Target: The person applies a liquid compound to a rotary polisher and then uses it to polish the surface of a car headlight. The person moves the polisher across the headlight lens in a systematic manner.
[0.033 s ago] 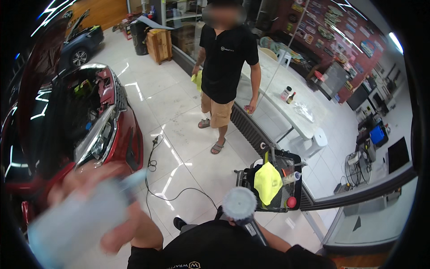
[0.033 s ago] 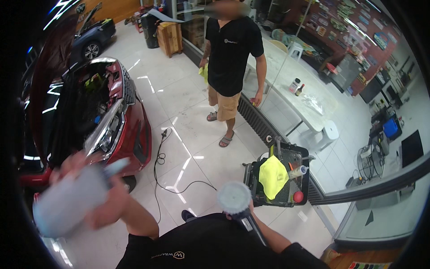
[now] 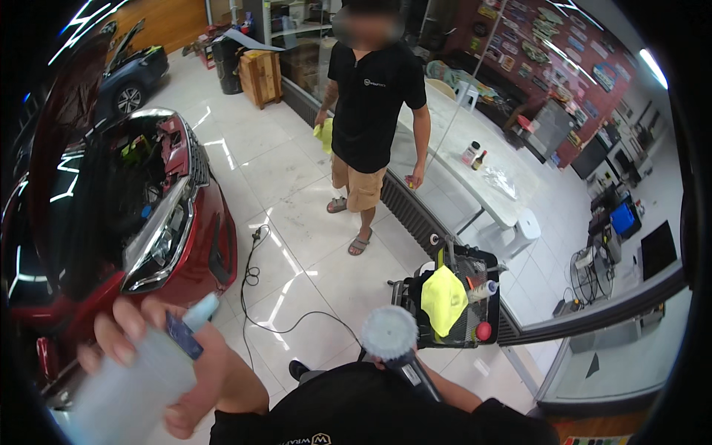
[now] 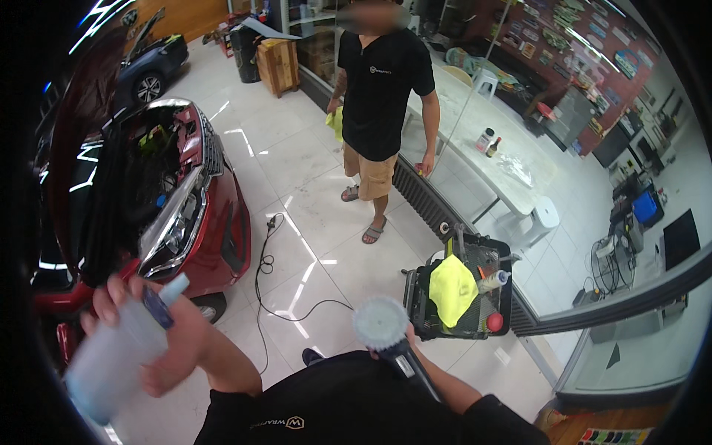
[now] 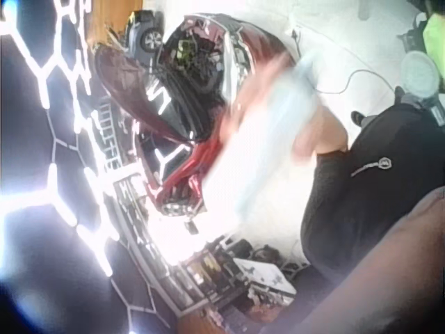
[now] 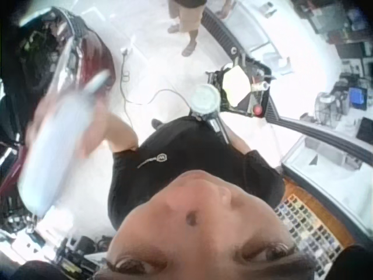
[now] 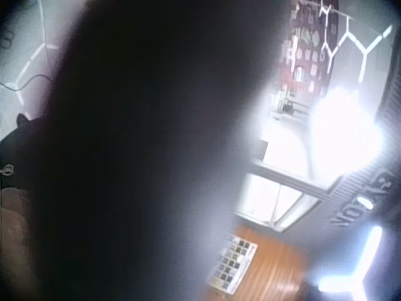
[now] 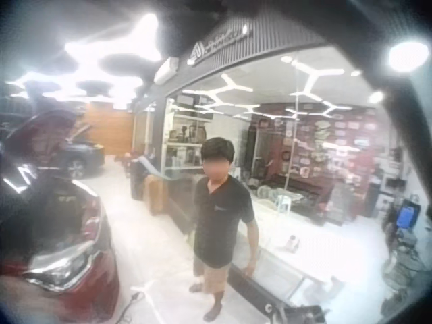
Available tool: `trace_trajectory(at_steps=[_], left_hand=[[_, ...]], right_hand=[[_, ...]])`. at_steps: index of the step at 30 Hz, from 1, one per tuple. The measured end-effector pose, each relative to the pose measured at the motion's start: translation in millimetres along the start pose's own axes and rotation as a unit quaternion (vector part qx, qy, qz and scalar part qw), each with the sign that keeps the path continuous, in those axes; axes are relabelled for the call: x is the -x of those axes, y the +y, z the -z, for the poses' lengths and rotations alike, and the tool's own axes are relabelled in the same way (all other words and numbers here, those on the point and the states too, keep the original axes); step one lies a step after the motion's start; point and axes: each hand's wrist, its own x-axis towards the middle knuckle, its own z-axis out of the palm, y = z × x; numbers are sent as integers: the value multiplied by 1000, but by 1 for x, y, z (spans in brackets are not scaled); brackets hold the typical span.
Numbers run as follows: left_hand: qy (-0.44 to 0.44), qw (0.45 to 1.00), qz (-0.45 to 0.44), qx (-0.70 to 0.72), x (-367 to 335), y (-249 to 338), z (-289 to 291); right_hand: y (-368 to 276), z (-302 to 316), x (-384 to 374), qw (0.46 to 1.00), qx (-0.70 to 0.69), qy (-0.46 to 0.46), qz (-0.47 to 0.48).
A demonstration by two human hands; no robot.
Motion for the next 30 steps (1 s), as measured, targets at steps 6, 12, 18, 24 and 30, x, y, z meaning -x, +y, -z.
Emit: trace_trajectory(at_steps=[6, 12, 18, 24, 30], left_hand=[[-99, 985, -133, 57, -16, 52, 14], [-107, 938, -227, -238, -19, 72, -16], [-94, 945, -230, -213, -10, 73, -4], [19, 981, -180, 66, -2, 79, -33], [99, 951, 284, 71, 51, -33, -26]], right_hand=[[37, -70, -89, 988, 18, -149, -17], [59, -106, -102, 994, 83, -64, -30], [51, -116, -96, 989, 121, -25, -86], [42, -113, -81, 975, 170, 122, -70], [34, -117, -87, 989, 122, 20, -76]])
